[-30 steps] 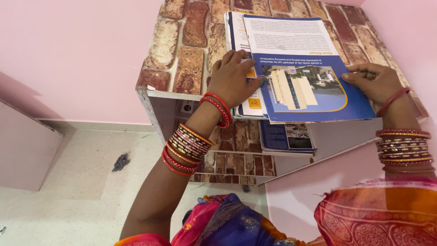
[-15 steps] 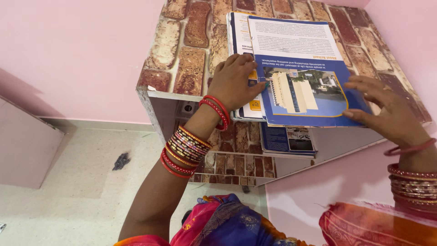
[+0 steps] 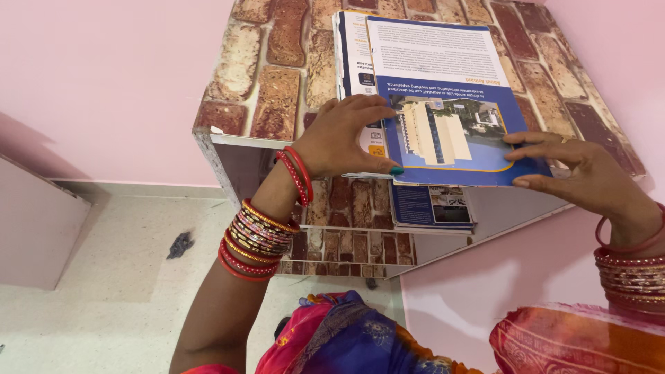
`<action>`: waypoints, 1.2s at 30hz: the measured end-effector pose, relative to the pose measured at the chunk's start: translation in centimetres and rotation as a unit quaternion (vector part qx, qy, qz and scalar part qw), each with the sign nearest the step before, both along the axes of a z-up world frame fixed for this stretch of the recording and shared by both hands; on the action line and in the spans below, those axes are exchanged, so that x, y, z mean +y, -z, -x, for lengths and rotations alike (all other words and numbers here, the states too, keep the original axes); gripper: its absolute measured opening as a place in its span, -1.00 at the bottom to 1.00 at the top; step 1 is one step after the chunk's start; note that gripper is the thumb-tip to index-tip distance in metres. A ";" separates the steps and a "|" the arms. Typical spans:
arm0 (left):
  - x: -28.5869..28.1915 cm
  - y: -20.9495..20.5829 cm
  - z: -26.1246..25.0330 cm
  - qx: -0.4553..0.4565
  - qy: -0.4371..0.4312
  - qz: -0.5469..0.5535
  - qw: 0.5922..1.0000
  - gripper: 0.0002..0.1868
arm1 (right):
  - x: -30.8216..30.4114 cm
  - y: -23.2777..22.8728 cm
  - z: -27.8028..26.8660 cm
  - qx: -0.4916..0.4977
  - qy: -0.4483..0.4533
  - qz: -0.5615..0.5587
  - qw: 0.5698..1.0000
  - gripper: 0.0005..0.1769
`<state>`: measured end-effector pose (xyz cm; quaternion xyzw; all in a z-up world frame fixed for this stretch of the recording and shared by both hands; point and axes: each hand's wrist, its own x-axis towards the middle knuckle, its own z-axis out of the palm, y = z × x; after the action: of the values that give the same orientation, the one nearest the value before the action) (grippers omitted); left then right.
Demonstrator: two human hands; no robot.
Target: The person gathers several pamphlets and booklets from the floor, flips through the pages by hand to organize them, and places the stack into a shelf.
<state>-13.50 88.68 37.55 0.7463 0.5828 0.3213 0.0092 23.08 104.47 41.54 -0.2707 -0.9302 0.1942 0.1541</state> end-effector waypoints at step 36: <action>-1.4 0.1 -0.9 -0.031 0.019 -0.038 0.999 -0.23 | 0.3 0.6 -1.3 0.269 0.049 -0.083 0.958 -0.75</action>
<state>-12.59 87.31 37.40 0.7469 0.5551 0.3661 0.0045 24.41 104.82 40.91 -0.2402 -0.8527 0.1740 0.4301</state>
